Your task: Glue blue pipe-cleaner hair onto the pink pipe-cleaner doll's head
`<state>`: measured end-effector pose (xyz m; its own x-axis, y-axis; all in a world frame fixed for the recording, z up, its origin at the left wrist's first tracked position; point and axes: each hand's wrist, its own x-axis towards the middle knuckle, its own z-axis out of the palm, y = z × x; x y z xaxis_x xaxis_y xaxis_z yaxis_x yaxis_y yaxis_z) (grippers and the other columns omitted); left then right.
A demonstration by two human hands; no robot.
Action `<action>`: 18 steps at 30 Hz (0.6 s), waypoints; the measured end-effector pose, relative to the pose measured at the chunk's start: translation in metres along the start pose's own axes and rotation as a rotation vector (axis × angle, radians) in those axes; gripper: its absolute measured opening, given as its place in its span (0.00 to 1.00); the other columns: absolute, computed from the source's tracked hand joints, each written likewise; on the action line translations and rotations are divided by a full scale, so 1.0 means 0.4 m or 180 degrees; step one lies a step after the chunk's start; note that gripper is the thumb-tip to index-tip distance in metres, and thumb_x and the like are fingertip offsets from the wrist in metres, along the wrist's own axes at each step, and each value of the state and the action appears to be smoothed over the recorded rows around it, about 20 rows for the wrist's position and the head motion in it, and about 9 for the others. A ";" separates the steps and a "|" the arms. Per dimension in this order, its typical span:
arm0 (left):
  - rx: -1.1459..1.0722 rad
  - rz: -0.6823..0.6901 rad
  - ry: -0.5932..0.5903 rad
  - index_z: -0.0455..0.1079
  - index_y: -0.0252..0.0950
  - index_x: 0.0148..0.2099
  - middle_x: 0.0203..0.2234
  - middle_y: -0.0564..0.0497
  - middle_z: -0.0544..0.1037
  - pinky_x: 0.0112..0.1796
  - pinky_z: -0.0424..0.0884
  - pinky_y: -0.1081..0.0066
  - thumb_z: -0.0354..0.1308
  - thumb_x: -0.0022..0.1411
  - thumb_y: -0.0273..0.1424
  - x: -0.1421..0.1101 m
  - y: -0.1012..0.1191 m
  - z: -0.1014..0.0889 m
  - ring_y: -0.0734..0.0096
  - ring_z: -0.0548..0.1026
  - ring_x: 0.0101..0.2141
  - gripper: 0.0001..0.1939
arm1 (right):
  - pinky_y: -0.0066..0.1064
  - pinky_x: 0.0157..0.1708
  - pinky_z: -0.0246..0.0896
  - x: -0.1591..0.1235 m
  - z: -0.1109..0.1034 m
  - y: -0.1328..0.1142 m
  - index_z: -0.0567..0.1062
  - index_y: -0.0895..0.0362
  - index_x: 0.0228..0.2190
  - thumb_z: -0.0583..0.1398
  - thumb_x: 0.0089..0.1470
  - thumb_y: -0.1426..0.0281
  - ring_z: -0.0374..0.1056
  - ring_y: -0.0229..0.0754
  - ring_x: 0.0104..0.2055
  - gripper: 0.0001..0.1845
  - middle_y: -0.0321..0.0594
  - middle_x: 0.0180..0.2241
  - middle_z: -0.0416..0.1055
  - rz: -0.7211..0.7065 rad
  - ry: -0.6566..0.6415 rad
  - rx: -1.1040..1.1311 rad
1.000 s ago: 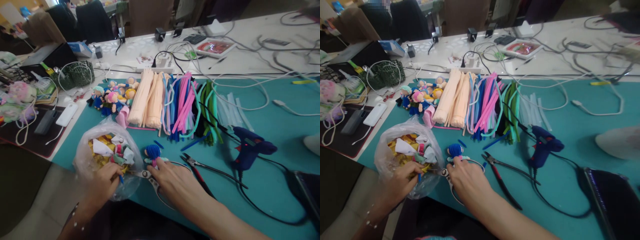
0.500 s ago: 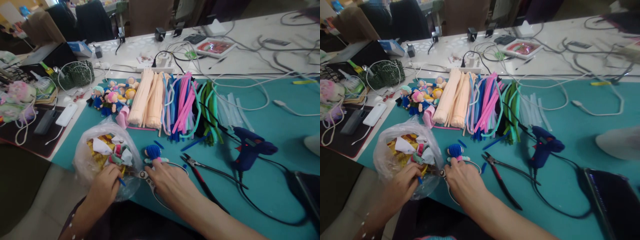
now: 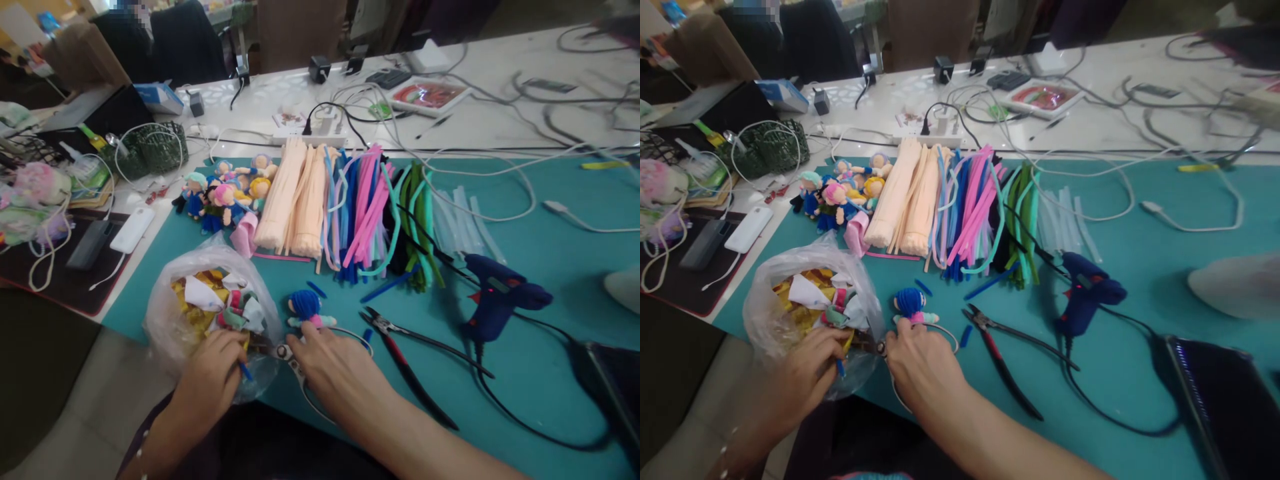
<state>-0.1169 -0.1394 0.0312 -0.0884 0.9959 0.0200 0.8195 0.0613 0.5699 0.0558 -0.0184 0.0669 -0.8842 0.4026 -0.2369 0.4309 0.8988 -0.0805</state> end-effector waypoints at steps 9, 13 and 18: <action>0.0806 -0.0085 0.0156 0.68 0.39 0.31 0.26 0.49 0.77 0.31 0.72 0.68 0.46 0.61 0.20 -0.004 -0.044 0.031 0.64 0.78 0.29 0.13 | 0.29 0.21 0.58 -0.002 0.012 -0.008 0.76 0.59 0.36 0.57 0.48 0.84 0.72 0.44 0.29 0.15 0.46 0.32 0.75 -0.0076 0.0099 -0.0113; 0.0419 -0.0016 0.0466 0.68 0.39 0.31 0.25 0.50 0.77 0.31 0.73 0.70 0.47 0.60 0.20 0.000 -0.062 0.043 0.66 0.78 0.29 0.12 | 0.30 0.23 0.62 -0.003 0.020 -0.011 0.76 0.59 0.39 0.57 0.48 0.84 0.73 0.46 0.31 0.17 0.48 0.35 0.76 -0.0062 0.0049 -0.0142; -0.0032 -0.0147 0.0684 0.70 0.40 0.30 0.27 0.51 0.81 0.35 0.76 0.69 0.48 0.58 0.20 0.010 -0.055 0.056 0.66 0.80 0.33 0.12 | 0.31 0.27 0.65 -0.005 0.024 -0.016 0.76 0.59 0.40 0.57 0.48 0.84 0.74 0.46 0.32 0.17 0.49 0.37 0.76 -0.0044 0.0068 -0.0140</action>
<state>-0.1226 -0.1352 0.0006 -0.2453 0.9549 0.1675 0.8061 0.1049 0.5824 0.0567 -0.0266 0.0587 -0.8939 0.3933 -0.2153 0.4106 0.9109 -0.0407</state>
